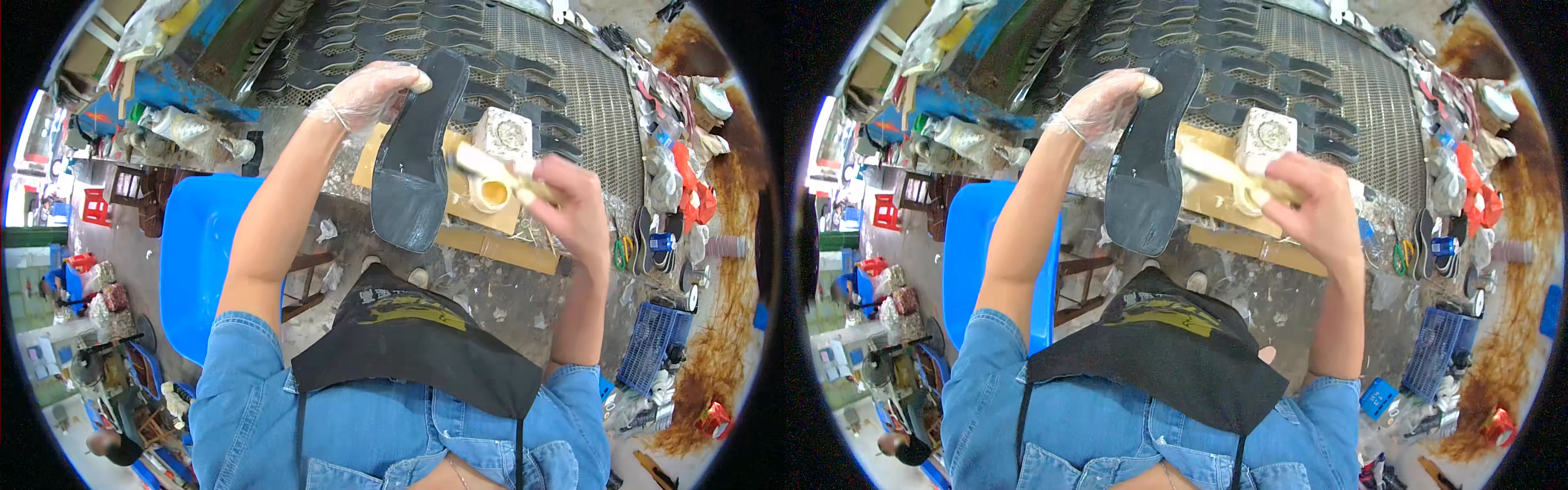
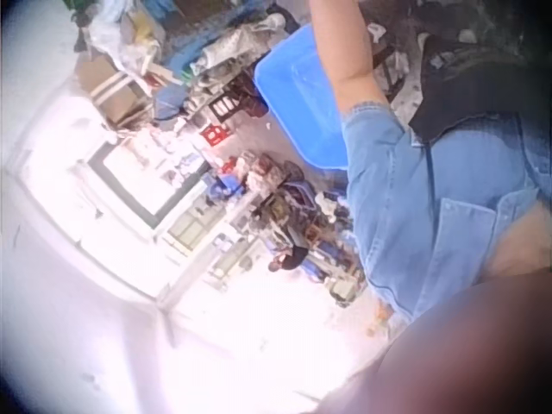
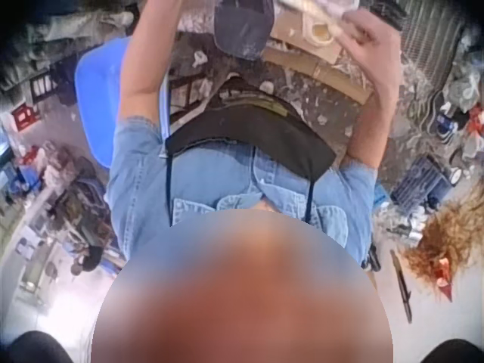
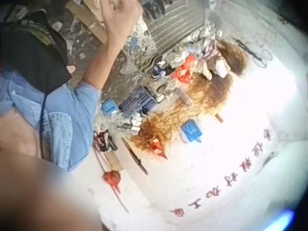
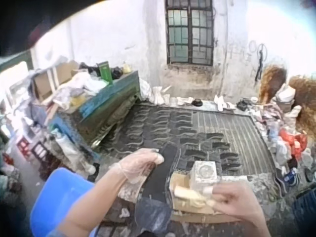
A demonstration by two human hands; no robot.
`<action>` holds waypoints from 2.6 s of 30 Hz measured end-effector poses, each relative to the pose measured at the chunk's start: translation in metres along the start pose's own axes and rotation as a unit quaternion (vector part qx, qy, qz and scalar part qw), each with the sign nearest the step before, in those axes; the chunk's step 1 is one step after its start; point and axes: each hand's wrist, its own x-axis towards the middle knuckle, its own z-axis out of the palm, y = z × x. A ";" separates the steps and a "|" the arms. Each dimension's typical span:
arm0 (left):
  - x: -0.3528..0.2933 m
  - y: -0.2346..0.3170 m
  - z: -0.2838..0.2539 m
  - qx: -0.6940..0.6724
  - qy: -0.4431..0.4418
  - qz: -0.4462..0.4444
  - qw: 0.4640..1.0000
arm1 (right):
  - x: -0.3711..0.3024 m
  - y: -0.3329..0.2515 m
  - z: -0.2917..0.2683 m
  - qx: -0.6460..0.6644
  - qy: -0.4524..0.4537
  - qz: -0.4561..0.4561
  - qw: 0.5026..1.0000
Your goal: The recorder is using a brush to apply a yellow adhesive to the underside of shoe insoles and then placing them on a drying rack.
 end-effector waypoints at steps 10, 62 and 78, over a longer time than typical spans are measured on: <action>0.100 0.015 -0.001 0.032 0.007 0.047 0.998 | 0.043 0.052 -0.031 0.042 -0.052 0.009 0.998; 0.617 -0.143 0.015 0.093 -0.139 0.000 0.986 | -0.102 0.179 0.110 0.134 0.233 0.556 0.786; 0.092 -0.121 0.092 -0.067 -0.221 -0.090 0.969 | -0.270 0.095 0.221 -0.095 0.391 0.477 0.782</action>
